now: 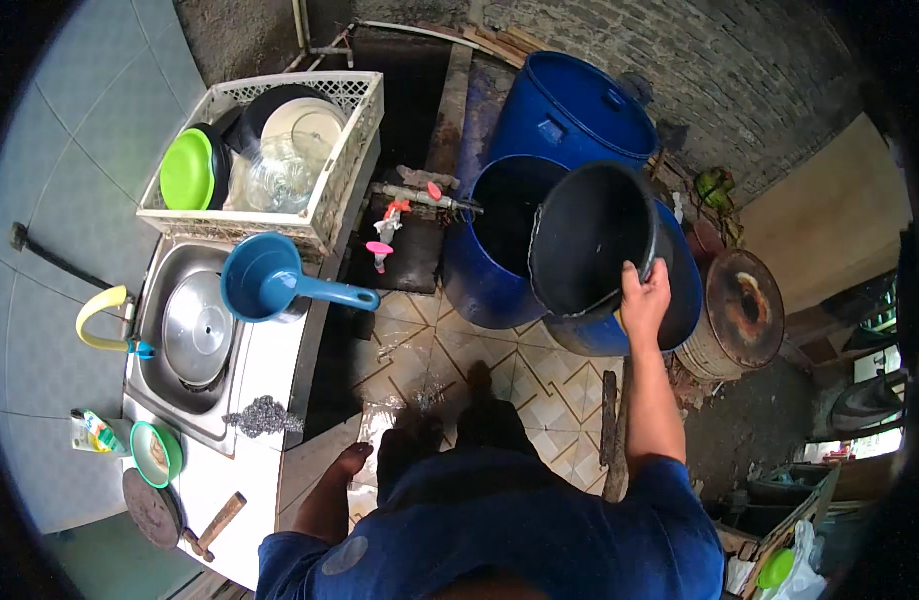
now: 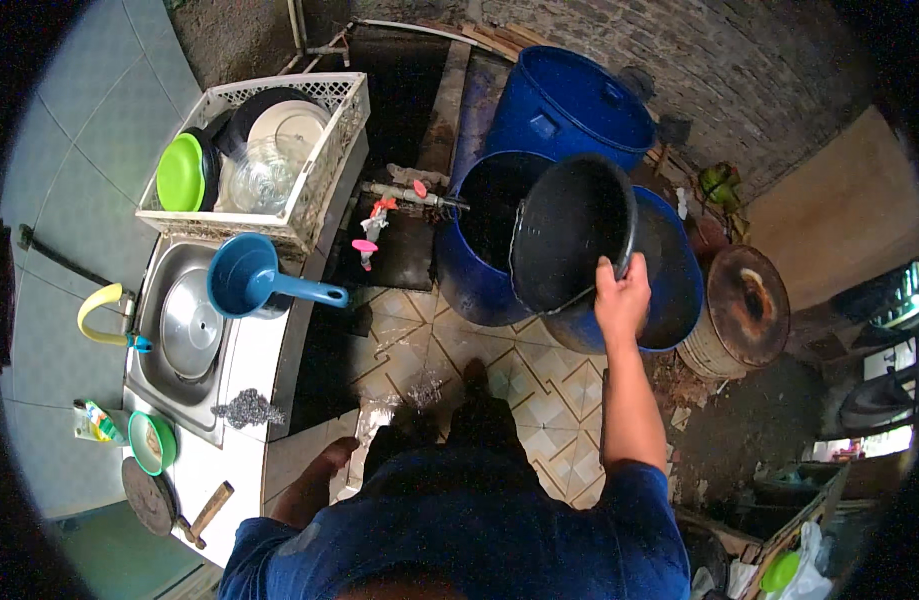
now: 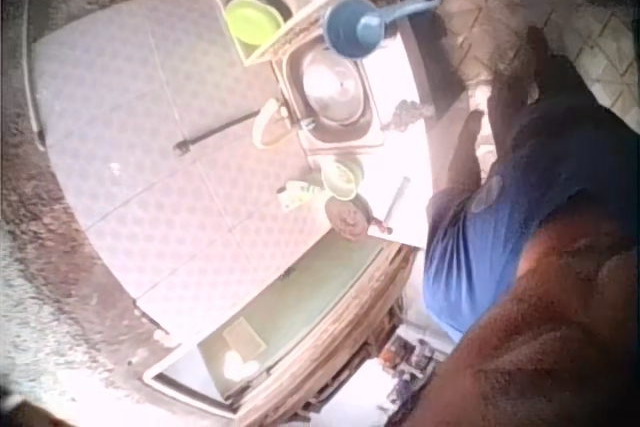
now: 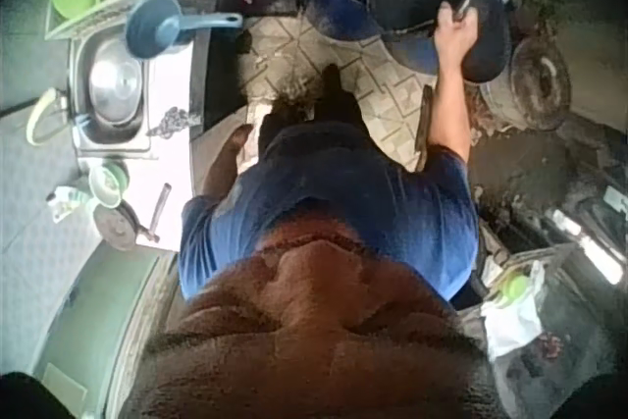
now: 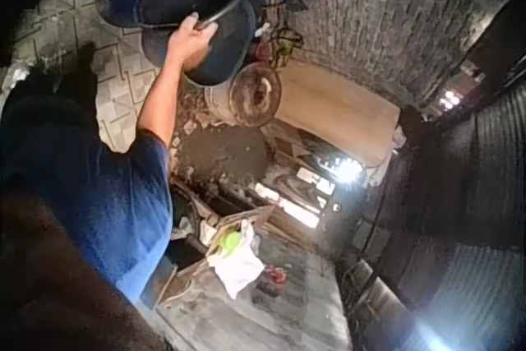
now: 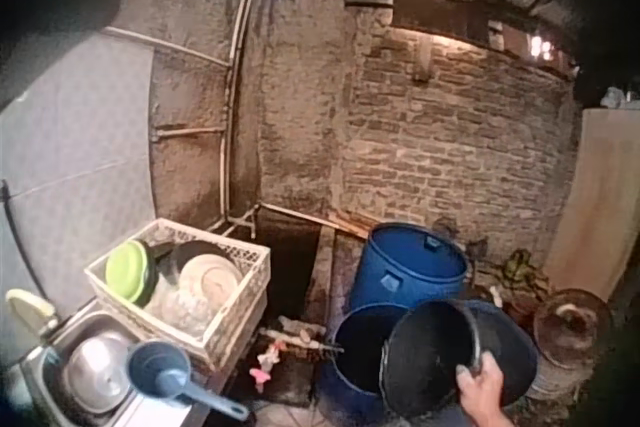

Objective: The person repeatedly dips a black bucket into a large blue barrel of water, filling and emptying it while also handling a small blue scoop and a sponge at a sink.

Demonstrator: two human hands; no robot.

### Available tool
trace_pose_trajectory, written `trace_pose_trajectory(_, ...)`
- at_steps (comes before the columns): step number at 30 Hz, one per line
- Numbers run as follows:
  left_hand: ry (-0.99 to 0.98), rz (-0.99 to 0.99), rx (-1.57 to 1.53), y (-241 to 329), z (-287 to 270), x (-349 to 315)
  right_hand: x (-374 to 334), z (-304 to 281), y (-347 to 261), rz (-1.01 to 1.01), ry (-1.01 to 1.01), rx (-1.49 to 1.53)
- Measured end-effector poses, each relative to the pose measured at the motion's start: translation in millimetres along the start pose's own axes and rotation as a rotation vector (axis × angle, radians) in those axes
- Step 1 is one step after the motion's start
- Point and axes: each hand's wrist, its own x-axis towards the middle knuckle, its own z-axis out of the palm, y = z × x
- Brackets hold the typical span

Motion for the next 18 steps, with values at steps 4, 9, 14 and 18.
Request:
trace_pose_trajectory(4,0.158,-0.137,-0.075,24.4,4.5,-39.1,51.6,59.6,25.8,0.040,-0.132,0.044)
trace_pose_trajectory(9,0.271,-0.260,-0.233,17.6,32.5,-55.4,93.5,154.6,100.9,-0.032,-0.280,-0.022)
trace_pose_trajectory(14,0.358,-0.349,-0.462,63.3,73.4,-73.8,96.2,241.7,194.9,-0.103,-0.451,-0.052)
trace_pose_trajectory(18,0.355,-0.179,-0.579,88.7,105.4,-85.5,89.4,290.9,231.1,-0.024,-0.611,-0.223)
